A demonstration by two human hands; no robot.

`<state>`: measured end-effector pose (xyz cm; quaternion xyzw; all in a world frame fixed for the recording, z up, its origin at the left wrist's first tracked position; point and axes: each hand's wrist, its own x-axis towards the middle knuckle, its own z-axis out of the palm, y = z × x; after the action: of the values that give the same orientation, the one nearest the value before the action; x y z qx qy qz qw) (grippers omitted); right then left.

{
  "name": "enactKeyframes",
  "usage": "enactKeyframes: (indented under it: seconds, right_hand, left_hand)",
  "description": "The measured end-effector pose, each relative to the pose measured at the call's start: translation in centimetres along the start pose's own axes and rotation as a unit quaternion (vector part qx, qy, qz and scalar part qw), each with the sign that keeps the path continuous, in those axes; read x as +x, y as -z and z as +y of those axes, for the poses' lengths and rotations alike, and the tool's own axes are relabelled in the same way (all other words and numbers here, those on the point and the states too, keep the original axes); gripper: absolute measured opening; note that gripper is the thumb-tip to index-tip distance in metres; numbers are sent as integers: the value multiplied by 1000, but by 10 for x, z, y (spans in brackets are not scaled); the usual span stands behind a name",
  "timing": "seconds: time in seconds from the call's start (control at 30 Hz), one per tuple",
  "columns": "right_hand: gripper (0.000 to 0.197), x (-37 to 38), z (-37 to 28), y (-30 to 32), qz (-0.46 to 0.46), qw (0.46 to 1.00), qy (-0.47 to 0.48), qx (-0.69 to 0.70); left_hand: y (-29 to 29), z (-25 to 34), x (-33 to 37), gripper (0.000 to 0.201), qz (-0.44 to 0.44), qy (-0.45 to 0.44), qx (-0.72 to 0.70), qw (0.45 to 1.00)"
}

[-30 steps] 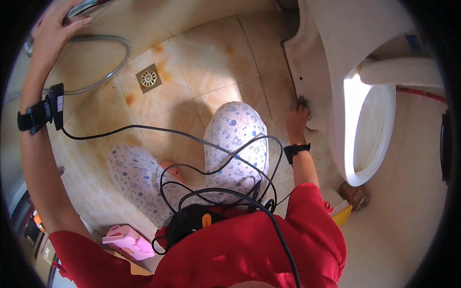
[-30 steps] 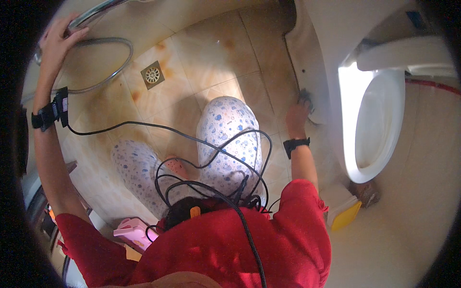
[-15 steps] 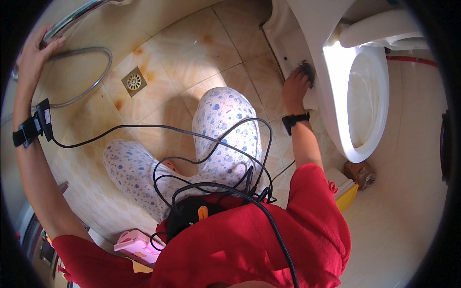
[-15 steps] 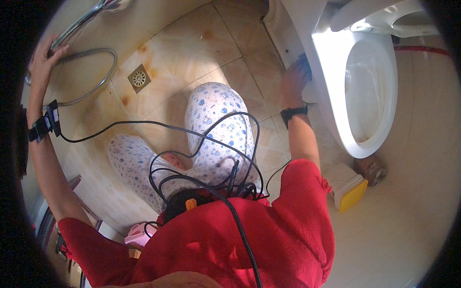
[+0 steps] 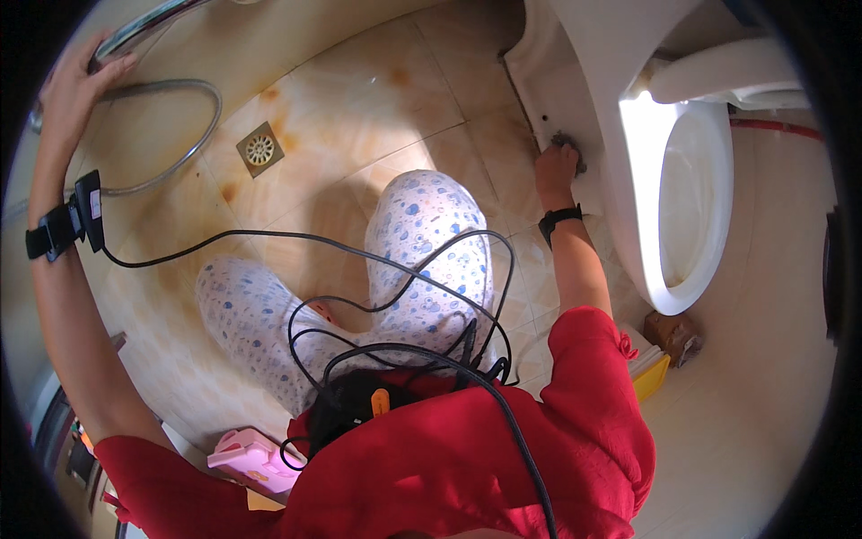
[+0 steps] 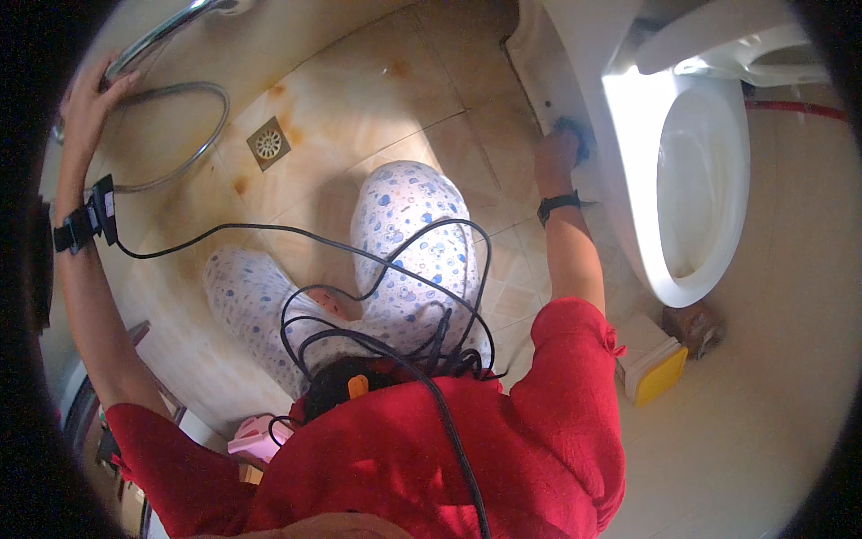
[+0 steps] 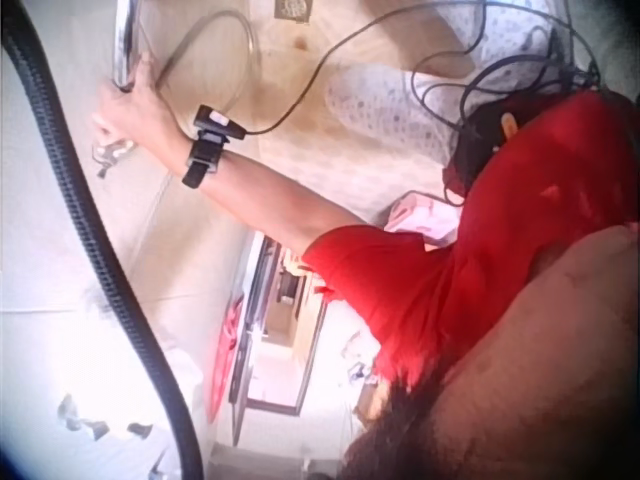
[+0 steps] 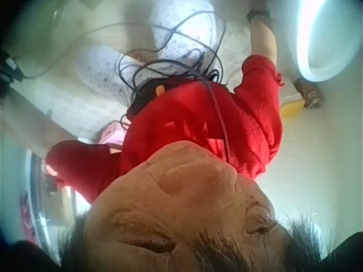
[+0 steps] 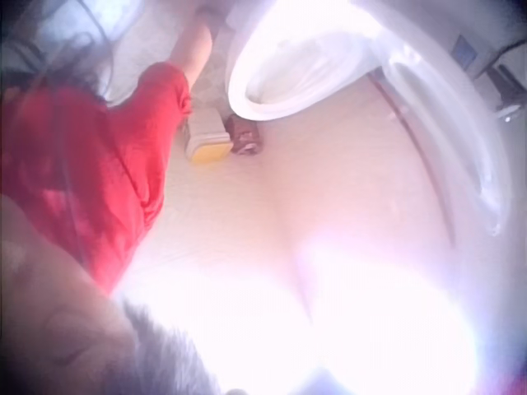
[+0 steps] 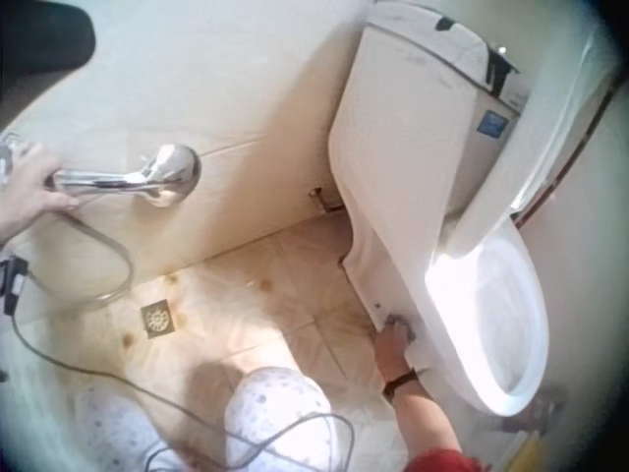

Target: The person scrubs the base and sides of a toilet with a steel wool pad and then rinses the area using a shower head.

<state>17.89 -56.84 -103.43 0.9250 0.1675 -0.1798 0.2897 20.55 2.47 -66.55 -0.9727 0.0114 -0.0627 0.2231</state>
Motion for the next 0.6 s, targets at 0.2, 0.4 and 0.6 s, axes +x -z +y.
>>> enactKeyframes:
  seconds: [0.2,0.4,0.6]
  right_hand:
    - [14,-72,-28,-82,-23,994,-54,93]
    - [9,-66,-13,-24,265,959,-68,73]
    - [12,-20,9,13,179,968,-164,-63]
  left_hand:
    - [11,4,8,52,-74,31,-87,993]
    - [-6,-24,-6,51,0,-5,-157,988]
    - [1,-12,-1,51,-59,17,-152,987]
